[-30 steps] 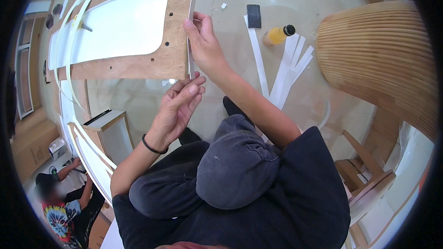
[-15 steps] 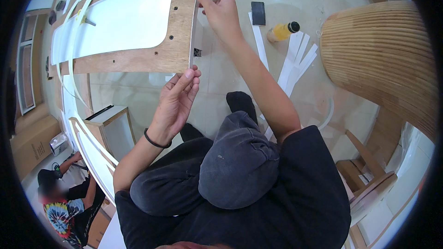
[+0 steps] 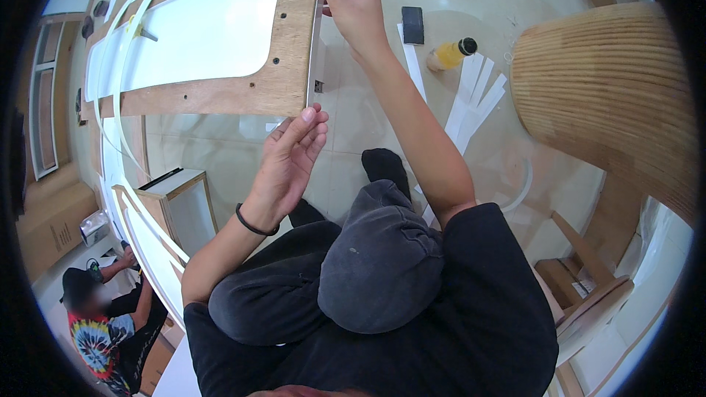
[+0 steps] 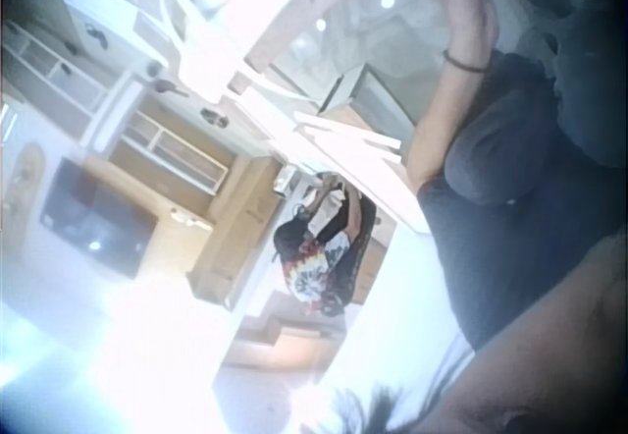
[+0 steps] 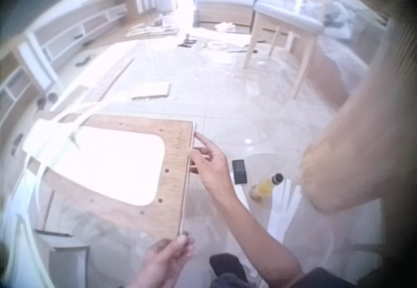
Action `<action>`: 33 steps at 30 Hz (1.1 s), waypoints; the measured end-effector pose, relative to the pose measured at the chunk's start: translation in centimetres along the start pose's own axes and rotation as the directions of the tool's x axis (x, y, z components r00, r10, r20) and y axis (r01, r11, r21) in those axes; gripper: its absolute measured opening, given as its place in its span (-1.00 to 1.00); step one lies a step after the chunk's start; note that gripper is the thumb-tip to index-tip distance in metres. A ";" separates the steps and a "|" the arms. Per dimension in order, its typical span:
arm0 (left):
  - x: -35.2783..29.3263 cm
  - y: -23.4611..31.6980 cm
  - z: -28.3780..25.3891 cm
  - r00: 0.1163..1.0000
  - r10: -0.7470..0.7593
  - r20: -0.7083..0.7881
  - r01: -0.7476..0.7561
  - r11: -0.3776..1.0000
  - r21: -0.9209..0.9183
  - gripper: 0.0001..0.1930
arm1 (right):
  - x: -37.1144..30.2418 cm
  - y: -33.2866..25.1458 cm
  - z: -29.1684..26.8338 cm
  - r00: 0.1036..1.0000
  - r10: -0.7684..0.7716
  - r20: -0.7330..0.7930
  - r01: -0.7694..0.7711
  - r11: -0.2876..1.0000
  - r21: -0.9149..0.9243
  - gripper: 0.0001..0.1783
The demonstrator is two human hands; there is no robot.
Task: The person applies glue to white plastic strips and attaches them to the edges of a wooden board. They measure, cut, and fit the strips along the board's perimeter, repeating the process for multiple sections.
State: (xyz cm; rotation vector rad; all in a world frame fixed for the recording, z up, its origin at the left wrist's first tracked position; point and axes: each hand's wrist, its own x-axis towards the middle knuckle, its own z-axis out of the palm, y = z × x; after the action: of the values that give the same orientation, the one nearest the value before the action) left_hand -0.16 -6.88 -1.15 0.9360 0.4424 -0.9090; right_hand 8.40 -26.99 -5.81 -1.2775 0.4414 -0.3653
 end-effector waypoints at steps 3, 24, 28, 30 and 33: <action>0.0 0.0 -0.1 1.000 -0.002 -0.016 0.001 1.000 -0.006 -0.69 | 0.0 -0.1 0.0 1.000 0.018 -0.008 -0.018 1.000 0.005 -0.34; -0.3 0.4 0.0 1.000 0.006 -0.010 -0.006 1.000 -0.029 -0.71 | -0.3 0.0 0.4 0.999 0.046 0.004 -0.046 0.999 0.012 -0.37; -0.3 0.6 -0.1 1.000 0.003 0.008 -0.003 0.999 0.045 -0.64 | -0.5 -0.2 0.7 0.999 0.037 -0.010 -0.037 0.999 0.033 -0.37; -0.3 0.7 -0.2 1.000 -0.006 0.002 0.006 0.999 0.053 -0.64 | -0.6 -0.3 0.8 1.000 0.014 0.001 -0.014 0.999 0.041 -0.37; -0.4 0.6 -0.2 1.000 -0.012 -0.013 0.013 0.999 0.050 -0.64 | -0.4 -0.4 0.7 0.999 0.028 -0.016 -0.028 1.000 0.009 -0.37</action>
State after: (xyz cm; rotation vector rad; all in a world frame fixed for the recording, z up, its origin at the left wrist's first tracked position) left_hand 0.17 -6.39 -0.67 0.9858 0.4381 -0.9296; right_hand 8.44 -26.30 -5.20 -1.2592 0.4705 -0.3535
